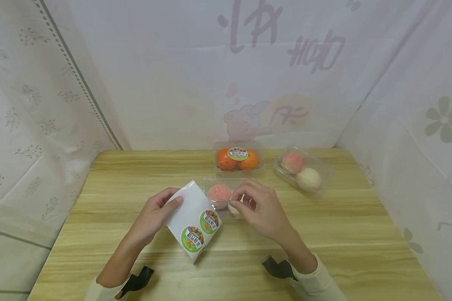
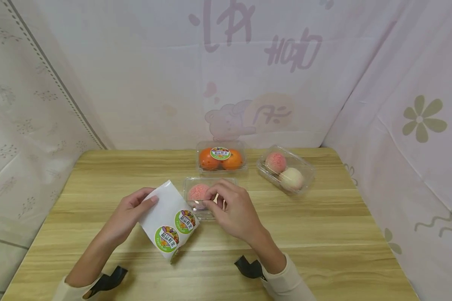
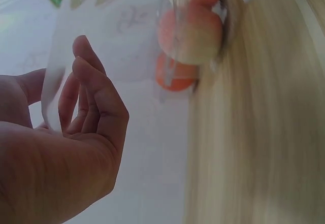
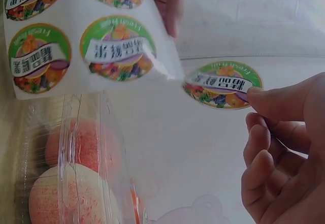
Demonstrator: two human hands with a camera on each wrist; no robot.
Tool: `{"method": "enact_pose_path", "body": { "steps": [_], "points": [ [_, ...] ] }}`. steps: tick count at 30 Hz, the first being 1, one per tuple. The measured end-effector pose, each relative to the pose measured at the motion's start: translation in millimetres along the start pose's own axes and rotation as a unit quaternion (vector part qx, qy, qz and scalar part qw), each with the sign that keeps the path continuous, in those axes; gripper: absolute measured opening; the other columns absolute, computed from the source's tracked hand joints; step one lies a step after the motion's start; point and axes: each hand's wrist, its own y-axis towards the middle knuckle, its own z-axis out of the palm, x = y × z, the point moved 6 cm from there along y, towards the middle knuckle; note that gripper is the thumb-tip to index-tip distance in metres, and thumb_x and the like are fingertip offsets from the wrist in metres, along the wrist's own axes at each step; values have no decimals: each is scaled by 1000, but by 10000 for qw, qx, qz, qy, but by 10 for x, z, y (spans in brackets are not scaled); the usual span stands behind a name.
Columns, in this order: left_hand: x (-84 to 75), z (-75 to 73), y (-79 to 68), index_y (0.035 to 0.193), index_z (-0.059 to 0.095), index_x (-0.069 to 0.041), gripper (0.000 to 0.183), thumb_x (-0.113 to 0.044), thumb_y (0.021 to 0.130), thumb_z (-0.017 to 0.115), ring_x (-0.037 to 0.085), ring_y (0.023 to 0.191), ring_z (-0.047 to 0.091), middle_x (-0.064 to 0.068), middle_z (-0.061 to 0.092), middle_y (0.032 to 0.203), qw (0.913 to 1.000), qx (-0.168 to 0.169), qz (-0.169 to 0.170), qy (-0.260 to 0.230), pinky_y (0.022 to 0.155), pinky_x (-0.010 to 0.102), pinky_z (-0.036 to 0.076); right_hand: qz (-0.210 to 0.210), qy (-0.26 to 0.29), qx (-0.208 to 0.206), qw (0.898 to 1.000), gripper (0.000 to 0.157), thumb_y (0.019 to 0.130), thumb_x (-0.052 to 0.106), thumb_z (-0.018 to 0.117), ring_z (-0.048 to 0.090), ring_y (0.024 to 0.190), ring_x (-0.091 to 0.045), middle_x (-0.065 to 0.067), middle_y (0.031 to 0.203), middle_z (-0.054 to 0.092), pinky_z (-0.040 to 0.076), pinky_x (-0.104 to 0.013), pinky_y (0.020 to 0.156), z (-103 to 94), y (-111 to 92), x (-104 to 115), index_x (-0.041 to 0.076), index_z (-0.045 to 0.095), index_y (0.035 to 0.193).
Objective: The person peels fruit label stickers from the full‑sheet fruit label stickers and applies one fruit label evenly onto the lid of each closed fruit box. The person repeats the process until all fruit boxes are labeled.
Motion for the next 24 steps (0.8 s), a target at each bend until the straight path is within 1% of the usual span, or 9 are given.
{"method": "enact_pose_path", "body": {
  "steps": [8, 13, 18, 21, 24],
  "points": [
    [171, -275, -9, 139, 64, 7, 35, -16, 113, 63, 22, 89, 73, 11, 73, 107, 9991, -329, -271, -68, 74, 34, 62, 15, 31, 33, 10000, 24, 89, -4, 86, 58, 72, -8, 10, 89, 67, 51, -27, 58, -5, -8, -25, 17, 73, 92],
    [284, -479, -22, 143, 62, 7, 39, -18, 114, 62, 21, 92, 70, 10, 70, 109, 9977, -501, -441, 74, 75, 33, 61, 57, 37, 50, 10000, 24, 90, -4, 85, 58, 72, -8, 10, 90, 67, 51, -27, 59, -5, -13, -41, 16, 73, 92],
    [393, -704, -48, 145, 63, 5, 40, -21, 114, 63, 19, 105, 63, 9, 67, 121, 9954, -676, -563, 387, 82, 30, 57, 103, 56, 55, 9999, 23, 90, -3, 85, 58, 72, -9, 11, 90, 66, 51, -27, 59, -14, -20, -55, 17, 73, 92],
    [453, -825, -60, 147, 63, 2, 43, -24, 114, 63, 20, 113, 59, 14, 66, 131, 9928, -699, -633, 734, 87, 28, 55, 105, 63, 41, 9999, 23, 90, -3, 85, 58, 72, -9, 11, 89, 66, 51, -27, 59, -20, -25, -67, 17, 73, 92],
    [507, -934, -55, 149, 62, 1, 45, -27, 114, 63, 20, 120, 57, 18, 64, 140, 9885, -728, -699, 1123, 91, 26, 51, 125, 67, 32, 9999, 23, 91, -3, 85, 58, 71, -9, 11, 89, 66, 51, -26, 59, -24, -29, -84, 17, 73, 92]
  ]
}}
